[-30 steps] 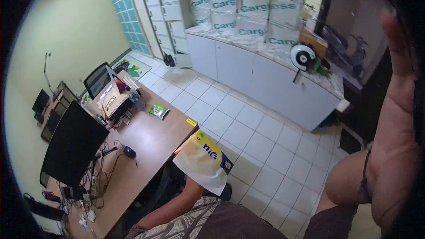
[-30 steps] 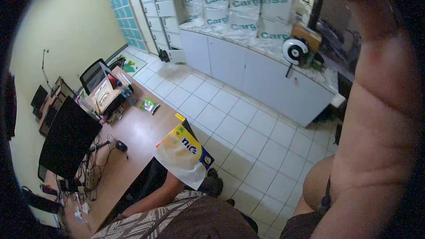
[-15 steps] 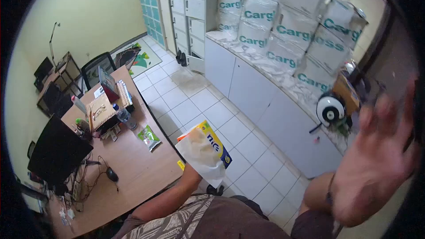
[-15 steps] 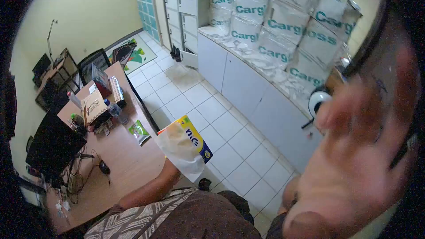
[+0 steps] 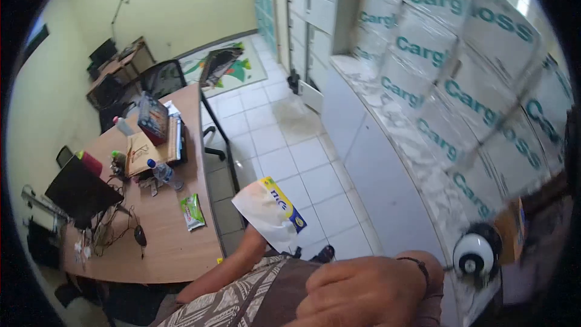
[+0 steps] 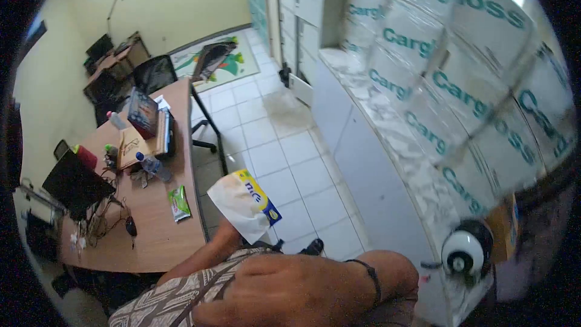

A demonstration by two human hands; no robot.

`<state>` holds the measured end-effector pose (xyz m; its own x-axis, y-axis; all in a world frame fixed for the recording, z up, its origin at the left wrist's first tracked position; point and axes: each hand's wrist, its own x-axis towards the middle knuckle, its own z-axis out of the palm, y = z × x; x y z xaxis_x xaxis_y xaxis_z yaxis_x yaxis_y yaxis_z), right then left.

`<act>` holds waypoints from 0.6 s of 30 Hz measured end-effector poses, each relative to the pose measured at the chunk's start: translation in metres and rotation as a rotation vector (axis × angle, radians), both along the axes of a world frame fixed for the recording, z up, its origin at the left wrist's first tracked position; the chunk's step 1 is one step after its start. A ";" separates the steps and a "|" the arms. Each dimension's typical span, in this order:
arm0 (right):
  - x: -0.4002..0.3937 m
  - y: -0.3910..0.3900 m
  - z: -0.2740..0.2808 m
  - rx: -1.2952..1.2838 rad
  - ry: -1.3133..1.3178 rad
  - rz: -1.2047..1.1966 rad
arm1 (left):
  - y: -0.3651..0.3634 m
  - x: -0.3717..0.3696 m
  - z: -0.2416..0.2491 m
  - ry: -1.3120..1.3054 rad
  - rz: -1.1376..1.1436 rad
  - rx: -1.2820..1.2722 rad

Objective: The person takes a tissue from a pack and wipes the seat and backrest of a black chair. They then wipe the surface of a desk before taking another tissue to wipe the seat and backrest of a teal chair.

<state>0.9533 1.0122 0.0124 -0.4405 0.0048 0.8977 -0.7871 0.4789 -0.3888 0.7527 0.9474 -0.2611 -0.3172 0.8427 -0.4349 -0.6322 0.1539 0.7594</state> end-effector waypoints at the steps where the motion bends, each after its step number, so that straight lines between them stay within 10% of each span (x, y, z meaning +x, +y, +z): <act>1: -0.005 0.020 0.003 0.040 0.014 0.051 | 0.011 0.001 -0.002 0.015 0.030 0.013; 6: -0.034 0.099 0.008 -0.035 0.087 -0.030 | 0.059 -0.007 0.004 0.102 0.147 0.009; 10: -0.096 0.192 -0.003 0.379 0.105 0.010 | 0.112 -0.038 -0.003 0.026 0.233 0.029; 12: -0.129 0.235 -0.010 0.464 -0.386 0.153 | 0.144 -0.064 -0.011 -0.020 0.291 0.062; 18: -0.265 0.327 -0.108 0.482 -0.739 -0.114 | 0.239 -0.175 -0.017 -0.089 0.492 0.219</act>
<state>0.6879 1.3387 -0.0953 -0.9281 -0.2211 0.2997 -0.3524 0.7817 -0.5146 0.5782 1.1868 -0.2782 -0.6668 0.6782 -0.3088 -0.6531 -0.3322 0.6805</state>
